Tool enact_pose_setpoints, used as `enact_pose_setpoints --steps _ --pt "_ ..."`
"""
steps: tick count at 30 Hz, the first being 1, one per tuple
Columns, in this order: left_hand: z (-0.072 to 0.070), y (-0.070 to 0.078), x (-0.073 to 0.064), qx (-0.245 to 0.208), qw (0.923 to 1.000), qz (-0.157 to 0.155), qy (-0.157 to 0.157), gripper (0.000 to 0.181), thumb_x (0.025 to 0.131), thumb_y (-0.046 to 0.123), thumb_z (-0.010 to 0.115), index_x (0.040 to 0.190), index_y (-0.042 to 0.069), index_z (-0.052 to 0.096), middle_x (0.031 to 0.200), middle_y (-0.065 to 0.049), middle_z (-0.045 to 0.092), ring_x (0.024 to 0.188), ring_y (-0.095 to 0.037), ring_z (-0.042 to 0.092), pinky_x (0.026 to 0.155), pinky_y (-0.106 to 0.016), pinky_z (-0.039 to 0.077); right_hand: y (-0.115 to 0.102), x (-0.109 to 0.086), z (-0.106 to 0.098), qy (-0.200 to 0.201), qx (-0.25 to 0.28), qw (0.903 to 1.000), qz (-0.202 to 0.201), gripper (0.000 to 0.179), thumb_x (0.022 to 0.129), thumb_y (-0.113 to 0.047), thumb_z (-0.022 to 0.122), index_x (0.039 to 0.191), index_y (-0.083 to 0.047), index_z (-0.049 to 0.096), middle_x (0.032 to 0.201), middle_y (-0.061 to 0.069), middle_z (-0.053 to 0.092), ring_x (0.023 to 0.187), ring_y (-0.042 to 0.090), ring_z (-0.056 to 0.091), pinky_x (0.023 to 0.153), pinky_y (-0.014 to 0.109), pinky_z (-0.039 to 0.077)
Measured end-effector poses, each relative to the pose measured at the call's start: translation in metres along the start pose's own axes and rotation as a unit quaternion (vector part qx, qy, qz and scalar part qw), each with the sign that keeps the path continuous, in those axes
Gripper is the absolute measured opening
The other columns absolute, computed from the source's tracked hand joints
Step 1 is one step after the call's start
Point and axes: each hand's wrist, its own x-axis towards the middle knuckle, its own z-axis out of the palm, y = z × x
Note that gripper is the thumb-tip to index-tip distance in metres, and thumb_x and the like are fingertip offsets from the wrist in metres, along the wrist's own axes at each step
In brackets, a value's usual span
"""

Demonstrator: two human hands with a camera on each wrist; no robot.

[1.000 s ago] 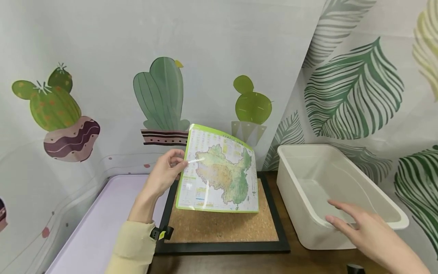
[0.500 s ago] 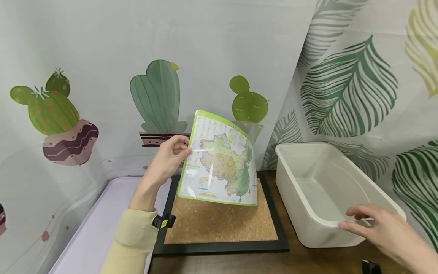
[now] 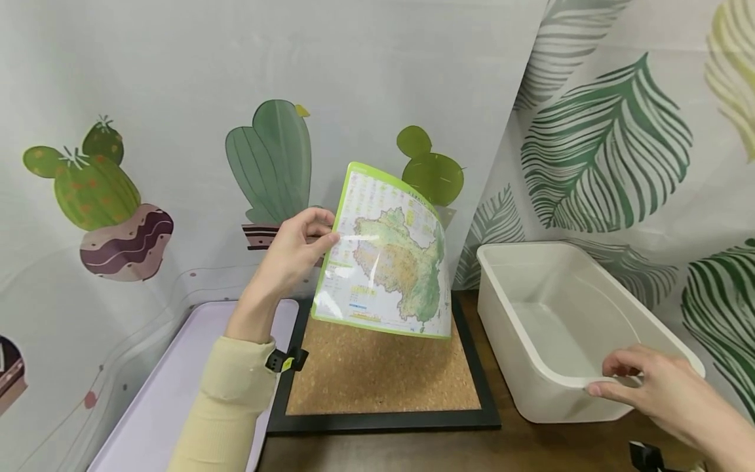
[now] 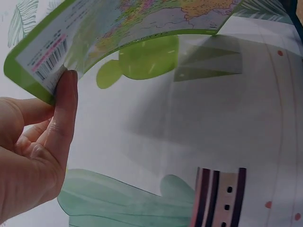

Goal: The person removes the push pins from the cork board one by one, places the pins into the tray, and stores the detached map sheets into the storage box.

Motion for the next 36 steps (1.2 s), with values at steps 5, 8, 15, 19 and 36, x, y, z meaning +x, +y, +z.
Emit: enact_pose_setpoints --steps 5,8,15,19,36 --pt "-0.001 0.011 0.005 -0.018 0.9998 0.002 -0.002 0.02 0.098 0.004 0.059 0.117 0.004 0.054 0.094 -0.014 0.065 0.082 -0.024 0.067 0.065 -0.034 0.052 -0.002 0.0 0.0 0.009 -0.004 0.9999 -0.008 0.029 0.074 -0.045 0.082 0.079 -0.026 0.06 0.082 -0.011 0.056 0.072 0.0 0.047 0.061 0.031 0.044" --pt "-0.001 0.018 0.009 -0.015 0.9998 0.013 -0.004 0.02 0.097 0.005 0.06 0.117 0.004 0.054 0.094 -0.013 0.065 0.082 -0.023 0.066 0.066 -0.035 0.052 -0.003 -0.001 0.0 0.019 -0.005 0.9997 -0.016 0.029 0.074 -0.042 0.083 0.077 -0.027 0.059 0.079 -0.012 0.055 0.072 0.0 0.047 0.061 0.031 0.043" --pt "0.0 0.034 0.017 -0.01 0.9994 0.034 0.002 0.021 0.097 0.007 0.062 0.116 0.006 0.055 0.092 -0.013 0.066 0.074 -0.023 0.061 0.059 -0.03 0.045 -0.005 -0.001 0.0 0.021 -0.003 0.9997 -0.01 0.028 0.073 -0.042 0.084 0.077 -0.026 0.061 0.081 -0.011 0.056 0.072 0.001 0.047 0.061 0.031 0.044" --pt "0.004 0.042 0.021 -0.029 0.9987 0.041 0.002 0.02 0.097 0.008 0.062 0.116 0.007 0.055 0.091 -0.013 0.064 0.074 -0.024 0.062 0.058 -0.03 0.045 -0.002 -0.002 0.002 0.024 -0.004 0.9996 -0.013 0.029 0.072 -0.045 0.083 0.077 -0.027 0.061 0.08 -0.01 0.056 0.072 0.001 0.047 0.061 0.031 0.043" --pt "0.027 0.066 0.04 -0.115 0.9914 0.059 -0.023 0.021 0.098 0.007 0.061 0.117 0.007 0.053 0.094 -0.016 0.063 0.081 -0.027 0.065 0.065 -0.038 0.053 -0.006 -0.002 0.0 0.01 -0.006 0.9999 -0.003 0.028 0.075 -0.044 0.082 0.078 -0.026 0.061 0.081 -0.01 0.056 0.074 0.004 0.048 0.062 0.031 0.044"
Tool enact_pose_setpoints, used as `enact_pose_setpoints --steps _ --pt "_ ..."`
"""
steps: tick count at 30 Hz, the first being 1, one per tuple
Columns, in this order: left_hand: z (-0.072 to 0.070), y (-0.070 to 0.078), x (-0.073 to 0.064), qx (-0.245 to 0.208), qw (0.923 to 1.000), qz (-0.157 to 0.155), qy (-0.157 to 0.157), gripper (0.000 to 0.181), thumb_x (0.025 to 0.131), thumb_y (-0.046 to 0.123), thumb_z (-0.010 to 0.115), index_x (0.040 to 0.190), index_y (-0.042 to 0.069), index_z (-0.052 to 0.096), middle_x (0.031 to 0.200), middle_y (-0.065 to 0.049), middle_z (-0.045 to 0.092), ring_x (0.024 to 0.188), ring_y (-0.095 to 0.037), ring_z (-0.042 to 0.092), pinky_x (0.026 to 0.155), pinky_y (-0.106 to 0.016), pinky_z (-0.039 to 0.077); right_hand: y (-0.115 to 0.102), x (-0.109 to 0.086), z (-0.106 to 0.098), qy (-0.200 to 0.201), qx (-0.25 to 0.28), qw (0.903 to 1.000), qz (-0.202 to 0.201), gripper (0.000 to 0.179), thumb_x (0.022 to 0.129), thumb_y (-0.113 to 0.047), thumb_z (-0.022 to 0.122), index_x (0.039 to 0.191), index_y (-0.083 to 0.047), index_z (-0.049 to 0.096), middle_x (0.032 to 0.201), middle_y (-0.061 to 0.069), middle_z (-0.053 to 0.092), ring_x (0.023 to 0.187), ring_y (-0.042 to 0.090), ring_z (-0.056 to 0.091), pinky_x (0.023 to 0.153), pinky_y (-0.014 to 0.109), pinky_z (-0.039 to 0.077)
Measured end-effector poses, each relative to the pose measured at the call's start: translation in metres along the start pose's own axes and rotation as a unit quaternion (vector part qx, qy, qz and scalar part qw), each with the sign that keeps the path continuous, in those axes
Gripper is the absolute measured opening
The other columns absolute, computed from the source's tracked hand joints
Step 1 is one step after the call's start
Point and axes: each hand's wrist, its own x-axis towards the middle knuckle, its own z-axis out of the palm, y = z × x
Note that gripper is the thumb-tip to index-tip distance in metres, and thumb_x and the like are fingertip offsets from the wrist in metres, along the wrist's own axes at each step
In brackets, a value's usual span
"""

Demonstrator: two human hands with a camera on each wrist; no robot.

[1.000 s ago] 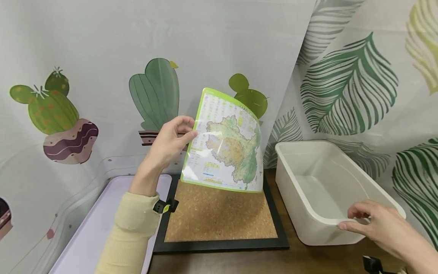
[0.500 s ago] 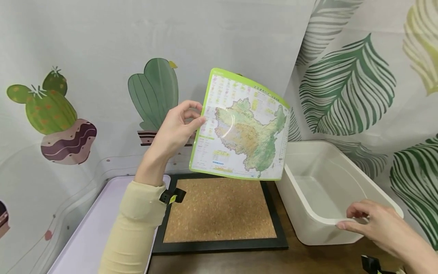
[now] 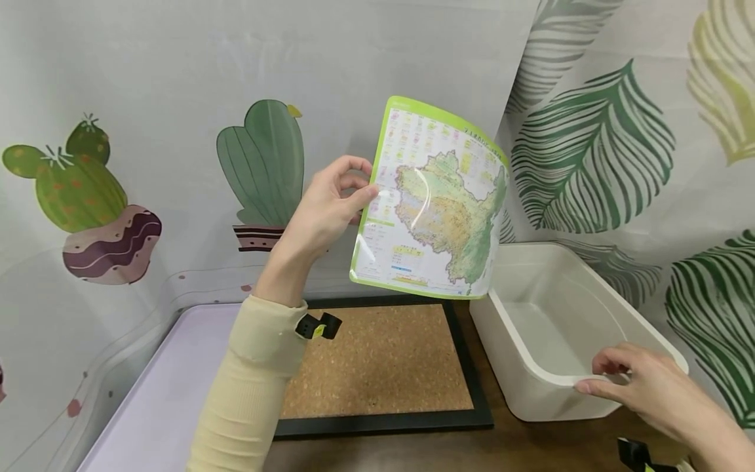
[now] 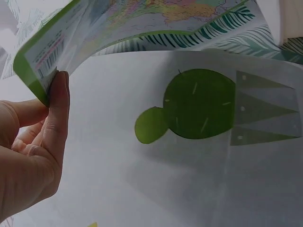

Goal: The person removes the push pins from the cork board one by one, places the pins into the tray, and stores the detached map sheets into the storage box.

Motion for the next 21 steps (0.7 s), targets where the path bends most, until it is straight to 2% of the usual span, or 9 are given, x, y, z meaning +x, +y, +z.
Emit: enact_pose_setpoints --steps 5,9,21 --pt "0.002 0.009 0.005 0.001 1.0 0.0 0.005 0.02 0.098 0.008 0.061 0.116 0.007 0.053 0.093 -0.015 0.064 0.081 -0.027 0.065 0.065 -0.039 0.053 0.0 -0.001 0.001 0.007 0.001 1.0 -0.007 0.029 0.075 -0.044 0.082 0.077 -0.027 0.059 0.079 -0.011 0.055 0.073 0.003 0.047 0.061 0.031 0.043" --pt "0.005 0.01 0.008 -0.007 0.9999 -0.003 0.007 0.019 0.097 0.008 0.061 0.115 0.008 0.054 0.093 -0.014 0.064 0.081 -0.026 0.064 0.063 -0.036 0.051 0.001 -0.001 0.0 -0.003 -0.007 1.0 0.004 0.03 0.075 -0.049 0.08 0.077 -0.028 0.059 0.081 -0.011 0.056 0.075 0.004 0.05 0.062 0.032 0.044" --pt "0.03 -0.004 0.009 -0.053 0.9983 -0.011 -0.024 0.017 0.098 0.005 0.059 0.114 0.006 0.052 0.093 -0.015 0.063 0.083 -0.027 0.065 0.063 -0.037 0.053 0.0 0.0 0.0 -0.006 0.0 1.0 0.004 0.029 0.076 -0.046 0.081 0.078 -0.026 0.06 0.081 -0.01 0.056 0.075 0.007 0.05 0.062 0.033 0.044"
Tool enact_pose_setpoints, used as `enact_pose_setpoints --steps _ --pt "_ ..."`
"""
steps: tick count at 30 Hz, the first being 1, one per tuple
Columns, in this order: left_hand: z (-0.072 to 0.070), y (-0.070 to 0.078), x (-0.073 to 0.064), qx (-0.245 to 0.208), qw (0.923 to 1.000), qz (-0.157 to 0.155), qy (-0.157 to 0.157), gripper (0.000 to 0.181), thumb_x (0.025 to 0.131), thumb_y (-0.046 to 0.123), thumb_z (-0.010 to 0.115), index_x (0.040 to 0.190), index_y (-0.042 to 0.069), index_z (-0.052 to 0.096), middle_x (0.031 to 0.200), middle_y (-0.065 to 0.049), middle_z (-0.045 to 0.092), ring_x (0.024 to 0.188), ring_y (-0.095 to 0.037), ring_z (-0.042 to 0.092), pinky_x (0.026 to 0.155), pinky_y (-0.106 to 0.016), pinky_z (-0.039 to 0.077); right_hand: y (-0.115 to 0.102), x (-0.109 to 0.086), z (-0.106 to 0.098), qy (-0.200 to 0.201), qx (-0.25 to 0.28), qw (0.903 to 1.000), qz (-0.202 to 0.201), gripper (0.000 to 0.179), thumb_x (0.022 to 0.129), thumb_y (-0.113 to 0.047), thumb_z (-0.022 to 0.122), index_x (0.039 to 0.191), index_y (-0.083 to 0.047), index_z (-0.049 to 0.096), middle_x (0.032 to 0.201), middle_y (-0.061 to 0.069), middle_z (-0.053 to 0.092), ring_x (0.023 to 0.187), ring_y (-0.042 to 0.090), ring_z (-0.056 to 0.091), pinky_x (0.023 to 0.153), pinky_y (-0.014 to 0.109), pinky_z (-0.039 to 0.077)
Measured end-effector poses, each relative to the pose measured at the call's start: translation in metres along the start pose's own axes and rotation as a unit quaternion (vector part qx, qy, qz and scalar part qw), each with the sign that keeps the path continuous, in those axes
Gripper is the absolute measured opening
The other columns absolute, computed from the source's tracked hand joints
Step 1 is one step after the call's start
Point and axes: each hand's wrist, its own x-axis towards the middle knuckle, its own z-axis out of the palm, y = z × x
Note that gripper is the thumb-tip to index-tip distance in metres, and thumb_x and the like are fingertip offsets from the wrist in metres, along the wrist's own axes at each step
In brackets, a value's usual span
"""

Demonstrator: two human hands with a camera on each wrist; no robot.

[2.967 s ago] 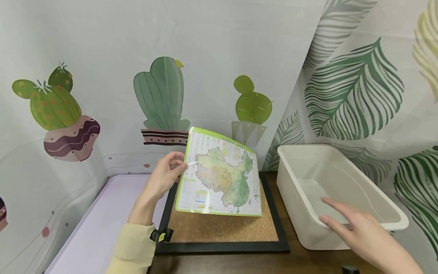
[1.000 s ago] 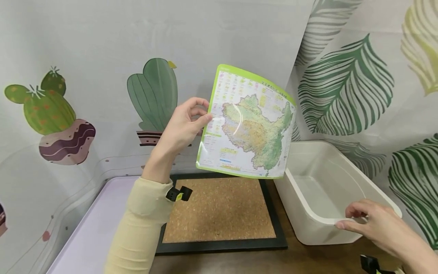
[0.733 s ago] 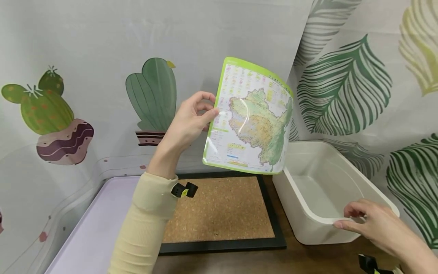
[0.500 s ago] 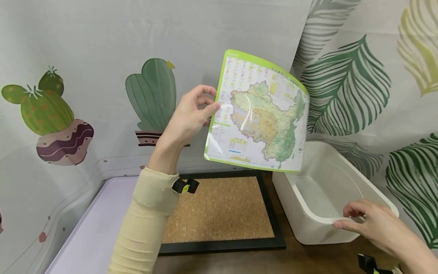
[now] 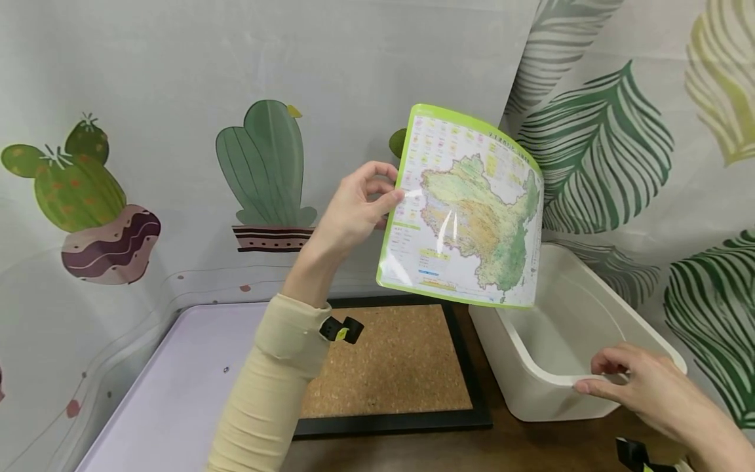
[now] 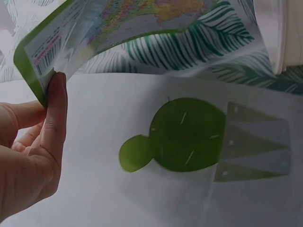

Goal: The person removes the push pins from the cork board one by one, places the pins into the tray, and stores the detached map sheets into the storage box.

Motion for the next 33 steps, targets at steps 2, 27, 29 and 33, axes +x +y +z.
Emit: enact_pose_setpoints --steps 2,27,29,33 --pt "0.004 -0.004 0.0 -0.006 1.0 -0.003 -0.002 0.017 0.098 0.005 0.059 0.114 0.006 0.053 0.093 -0.015 0.063 0.083 -0.027 0.065 0.062 -0.035 0.052 -0.001 0.001 -0.001 -0.005 0.0 1.0 0.005 0.029 0.077 -0.046 0.08 0.078 -0.026 0.06 0.081 -0.01 0.056 0.075 0.007 0.05 0.063 0.033 0.044" --pt "0.049 -0.081 -0.006 -0.073 0.9938 -0.084 0.0 0.022 0.098 0.006 0.061 0.119 0.006 0.054 0.096 -0.011 0.065 0.087 -0.024 0.062 0.066 -0.034 0.053 -0.003 0.001 -0.002 -0.004 -0.005 1.0 0.007 0.03 0.076 -0.043 0.081 0.076 -0.024 0.058 0.08 -0.008 0.055 0.072 0.004 0.047 0.061 0.031 0.042" --pt "0.052 -0.087 -0.007 -0.075 0.9933 -0.088 0.001 0.022 0.098 0.006 0.061 0.119 0.006 0.054 0.095 -0.01 0.065 0.086 -0.024 0.063 0.065 -0.034 0.053 -0.003 0.001 -0.002 -0.005 -0.005 0.9999 0.008 0.03 0.077 -0.044 0.081 0.076 -0.024 0.058 0.081 -0.008 0.056 0.072 0.004 0.047 0.061 0.031 0.042" --pt "0.059 -0.095 -0.009 -0.084 0.9918 -0.097 0.004 0.022 0.098 0.006 0.061 0.118 0.006 0.054 0.095 -0.01 0.065 0.086 -0.023 0.063 0.067 -0.036 0.053 -0.003 0.001 -0.002 -0.006 -0.009 0.9999 0.01 0.03 0.077 -0.045 0.08 0.077 -0.025 0.059 0.081 -0.009 0.057 0.073 0.004 0.048 0.062 0.032 0.043"
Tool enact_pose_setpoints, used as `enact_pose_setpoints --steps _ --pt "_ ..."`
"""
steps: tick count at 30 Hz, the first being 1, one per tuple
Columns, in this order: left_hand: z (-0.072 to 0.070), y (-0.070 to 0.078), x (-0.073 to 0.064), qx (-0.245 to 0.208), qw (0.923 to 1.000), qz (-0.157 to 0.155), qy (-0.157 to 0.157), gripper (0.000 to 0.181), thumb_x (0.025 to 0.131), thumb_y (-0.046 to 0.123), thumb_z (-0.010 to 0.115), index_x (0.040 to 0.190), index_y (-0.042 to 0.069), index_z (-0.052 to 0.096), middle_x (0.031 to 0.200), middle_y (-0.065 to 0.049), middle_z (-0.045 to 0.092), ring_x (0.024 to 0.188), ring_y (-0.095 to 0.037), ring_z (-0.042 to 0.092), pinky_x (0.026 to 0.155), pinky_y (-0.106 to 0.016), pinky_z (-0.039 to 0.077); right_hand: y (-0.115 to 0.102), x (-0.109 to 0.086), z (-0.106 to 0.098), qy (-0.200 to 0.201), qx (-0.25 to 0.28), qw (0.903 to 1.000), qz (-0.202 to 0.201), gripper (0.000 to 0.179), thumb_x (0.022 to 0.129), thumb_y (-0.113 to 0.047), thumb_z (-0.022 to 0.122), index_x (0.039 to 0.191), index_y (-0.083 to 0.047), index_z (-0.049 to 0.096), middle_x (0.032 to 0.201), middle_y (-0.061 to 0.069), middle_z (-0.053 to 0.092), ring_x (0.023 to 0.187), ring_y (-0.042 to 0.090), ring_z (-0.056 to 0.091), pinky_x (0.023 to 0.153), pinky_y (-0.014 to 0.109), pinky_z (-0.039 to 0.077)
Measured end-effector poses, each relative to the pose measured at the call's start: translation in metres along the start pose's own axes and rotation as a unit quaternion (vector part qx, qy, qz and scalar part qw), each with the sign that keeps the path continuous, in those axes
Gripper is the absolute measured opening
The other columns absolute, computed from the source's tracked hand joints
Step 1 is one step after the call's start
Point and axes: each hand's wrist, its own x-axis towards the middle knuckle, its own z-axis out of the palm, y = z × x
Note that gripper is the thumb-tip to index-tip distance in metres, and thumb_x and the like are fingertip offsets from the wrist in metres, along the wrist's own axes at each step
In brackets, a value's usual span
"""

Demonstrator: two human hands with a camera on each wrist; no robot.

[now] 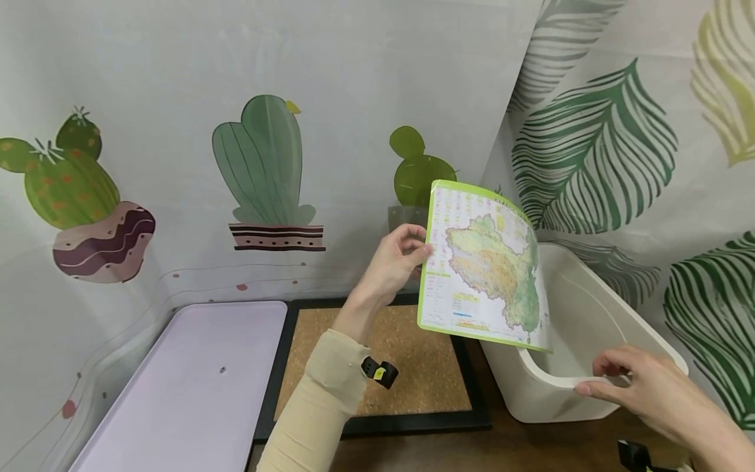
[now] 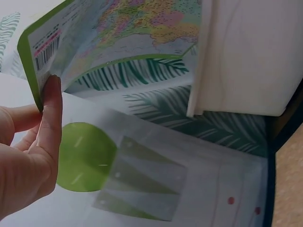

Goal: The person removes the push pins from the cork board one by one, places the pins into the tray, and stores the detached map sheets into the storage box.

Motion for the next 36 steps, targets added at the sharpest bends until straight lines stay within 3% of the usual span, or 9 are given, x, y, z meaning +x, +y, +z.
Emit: enact_pose_setpoints --steps 8,15,24,31,36 --pt "0.008 -0.016 0.002 -0.015 0.9998 -0.012 -0.002 0.019 0.098 0.006 0.06 0.116 0.008 0.055 0.092 -0.01 0.064 0.081 -0.023 0.065 0.065 -0.034 0.054 0.0 0.001 0.0 0.025 -0.002 0.9996 -0.012 0.031 0.074 -0.041 0.084 0.076 -0.023 0.059 0.079 -0.008 0.055 0.07 0.002 0.045 0.06 0.031 0.042" --pt "0.014 -0.028 0.002 -0.031 0.9988 -0.037 -0.002 0.018 0.098 0.007 0.061 0.115 0.01 0.055 0.093 -0.01 0.065 0.081 -0.023 0.066 0.066 -0.035 0.055 0.001 0.003 -0.001 0.004 -0.005 1.0 0.004 0.03 0.077 -0.044 0.081 0.079 -0.023 0.06 0.082 -0.007 0.056 0.072 0.004 0.046 0.061 0.032 0.043" --pt "0.024 -0.042 0.004 -0.065 0.9956 -0.066 -0.013 0.018 0.098 0.005 0.06 0.114 0.008 0.055 0.092 -0.009 0.064 0.077 -0.021 0.065 0.063 -0.032 0.054 0.003 0.003 0.002 0.007 -0.006 0.9999 0.006 0.03 0.077 -0.044 0.081 0.078 -0.024 0.059 0.081 -0.007 0.055 0.07 0.002 0.044 0.06 0.03 0.041" --pt "0.034 -0.054 0.003 -0.083 0.9915 -0.1 -0.003 0.017 0.097 0.006 0.062 0.112 0.008 0.055 0.087 -0.008 0.062 0.07 -0.018 0.06 0.061 -0.031 0.052 0.007 0.001 0.007 0.004 -0.013 0.9999 0.007 0.031 0.078 -0.048 0.079 0.078 -0.026 0.057 0.082 -0.008 0.055 0.069 0.0 0.043 0.058 0.029 0.041" --pt "0.042 -0.062 0.002 -0.108 0.9871 -0.118 -0.007 0.016 0.096 0.006 0.062 0.11 0.007 0.054 0.087 -0.009 0.063 0.068 -0.018 0.059 0.059 -0.029 0.051 0.009 -0.004 0.015 0.076 0.0 0.9962 -0.043 0.033 0.07 -0.04 0.086 0.074 -0.033 0.054 0.077 -0.019 0.05 0.068 -0.003 0.042 0.057 0.024 0.038"
